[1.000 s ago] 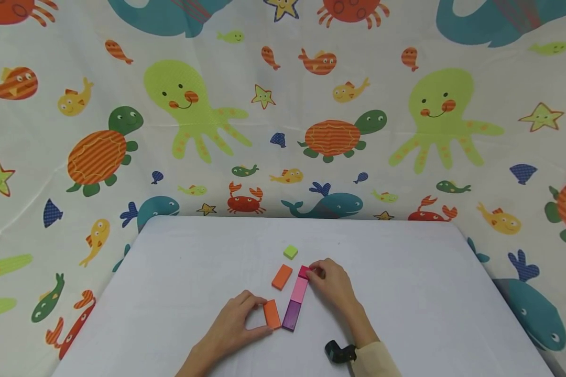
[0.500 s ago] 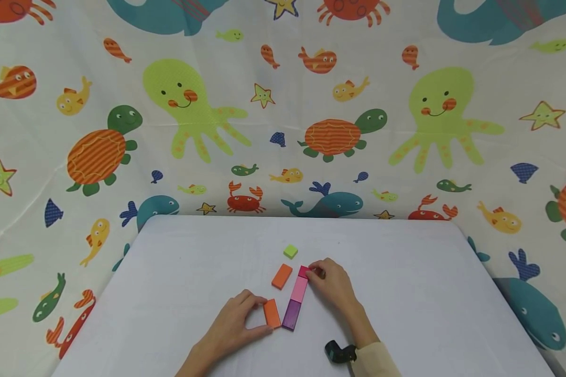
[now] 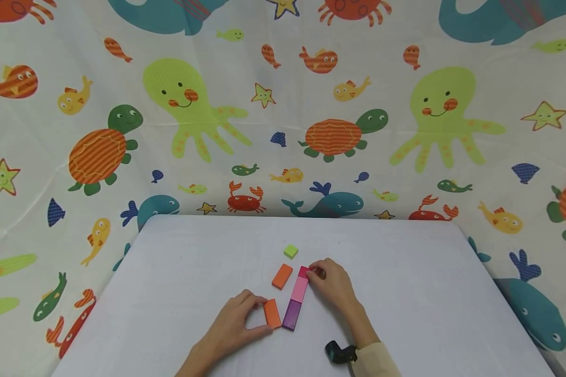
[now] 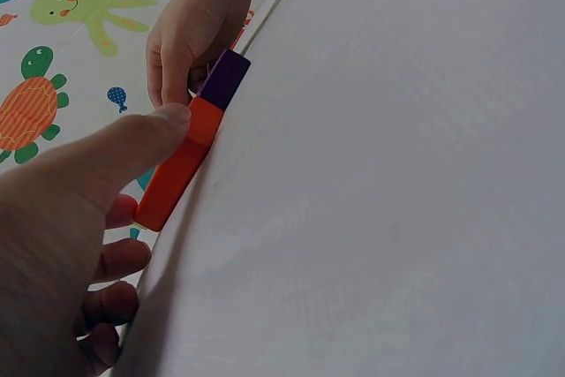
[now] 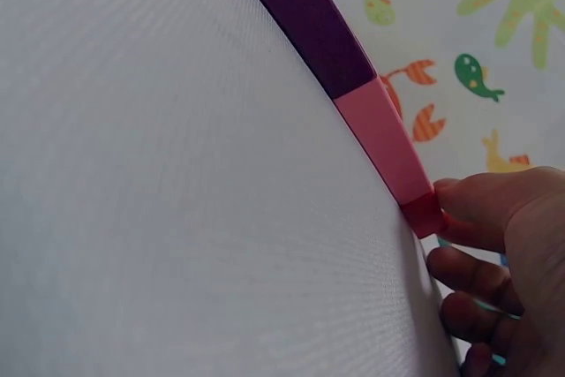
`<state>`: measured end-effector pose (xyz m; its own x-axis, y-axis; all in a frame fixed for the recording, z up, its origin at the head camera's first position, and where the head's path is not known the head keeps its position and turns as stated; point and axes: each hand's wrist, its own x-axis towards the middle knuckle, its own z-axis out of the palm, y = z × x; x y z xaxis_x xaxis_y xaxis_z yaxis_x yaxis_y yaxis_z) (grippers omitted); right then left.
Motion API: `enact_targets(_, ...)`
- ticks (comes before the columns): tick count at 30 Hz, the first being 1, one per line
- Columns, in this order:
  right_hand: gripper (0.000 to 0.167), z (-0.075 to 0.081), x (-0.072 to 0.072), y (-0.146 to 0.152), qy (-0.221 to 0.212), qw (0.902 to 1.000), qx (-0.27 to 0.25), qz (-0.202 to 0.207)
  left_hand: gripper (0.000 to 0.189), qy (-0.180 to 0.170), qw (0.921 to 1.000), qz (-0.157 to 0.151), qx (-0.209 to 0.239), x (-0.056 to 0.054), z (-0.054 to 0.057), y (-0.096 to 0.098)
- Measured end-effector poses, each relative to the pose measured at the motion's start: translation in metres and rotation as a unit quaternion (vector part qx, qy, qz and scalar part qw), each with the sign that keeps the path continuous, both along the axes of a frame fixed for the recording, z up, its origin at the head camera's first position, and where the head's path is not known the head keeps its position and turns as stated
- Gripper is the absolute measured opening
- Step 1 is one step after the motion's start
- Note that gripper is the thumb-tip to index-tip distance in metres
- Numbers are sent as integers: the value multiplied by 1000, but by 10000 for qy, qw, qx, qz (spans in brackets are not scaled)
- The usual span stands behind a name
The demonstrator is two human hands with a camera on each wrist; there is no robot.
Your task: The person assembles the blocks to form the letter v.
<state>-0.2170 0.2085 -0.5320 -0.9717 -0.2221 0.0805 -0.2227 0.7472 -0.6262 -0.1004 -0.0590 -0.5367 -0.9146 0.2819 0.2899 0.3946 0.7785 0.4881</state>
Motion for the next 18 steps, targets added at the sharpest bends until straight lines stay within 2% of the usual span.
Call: enact_targets(18,32,1,3,0,-56,9999,-93,-56,51,-397,9992,48,-10,0,1,0)
